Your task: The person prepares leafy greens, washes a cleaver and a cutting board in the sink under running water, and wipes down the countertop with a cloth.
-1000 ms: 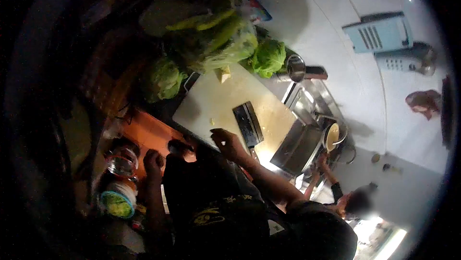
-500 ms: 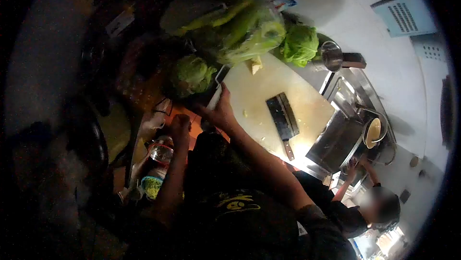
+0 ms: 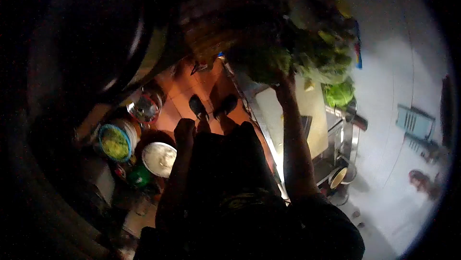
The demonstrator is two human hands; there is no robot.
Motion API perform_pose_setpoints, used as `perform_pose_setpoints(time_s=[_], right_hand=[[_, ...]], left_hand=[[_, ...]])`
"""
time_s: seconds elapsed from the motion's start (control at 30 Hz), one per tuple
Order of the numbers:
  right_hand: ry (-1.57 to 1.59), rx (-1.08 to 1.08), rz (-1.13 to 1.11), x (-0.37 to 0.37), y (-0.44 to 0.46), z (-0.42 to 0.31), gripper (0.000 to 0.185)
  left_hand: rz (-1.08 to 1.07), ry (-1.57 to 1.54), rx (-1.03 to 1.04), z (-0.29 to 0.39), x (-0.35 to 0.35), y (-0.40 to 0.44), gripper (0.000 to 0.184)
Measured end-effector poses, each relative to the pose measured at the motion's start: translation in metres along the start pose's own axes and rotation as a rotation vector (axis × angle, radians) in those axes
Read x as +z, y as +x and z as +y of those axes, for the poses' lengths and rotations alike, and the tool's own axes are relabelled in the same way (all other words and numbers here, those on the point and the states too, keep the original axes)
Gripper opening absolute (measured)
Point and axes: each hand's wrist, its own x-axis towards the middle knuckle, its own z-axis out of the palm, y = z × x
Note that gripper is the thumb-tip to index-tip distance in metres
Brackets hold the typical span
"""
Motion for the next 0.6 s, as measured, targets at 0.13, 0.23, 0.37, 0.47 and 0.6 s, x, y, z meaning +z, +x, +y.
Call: perform_pose_setpoints(time_s=[0.13,0.23,0.37,0.47,0.6], right_hand=[[-0.323,0.004,-0.305,-0.06,-0.024,0.039,0.058],[0.42,0.355,-0.468,-0.05,-0.076,0.064,0.054],[0.069,0.461,-0.213,-0.03,-0.073,0.165,0.052],[-0.157,0.464,-0.108,0.012,-0.054,0.209,0.051],[-0.32,0.411,-0.041,0.052,-0.02,0.252,0.05]], left_hand=[[0.071,0.51,0.456,-0.049,-0.037,-0.007,0.009],[0.094,0.292,0.238,-0.07,-0.046,-0.005,0.01],[0.153,-0.242,-0.171,-0.061,-0.047,0.039,0.01],[0.141,-0.311,-0.214,-0.053,-0.043,0.08,0.011],[0.065,-0.309,-0.241,-0.048,-0.035,0.109,0.011]])
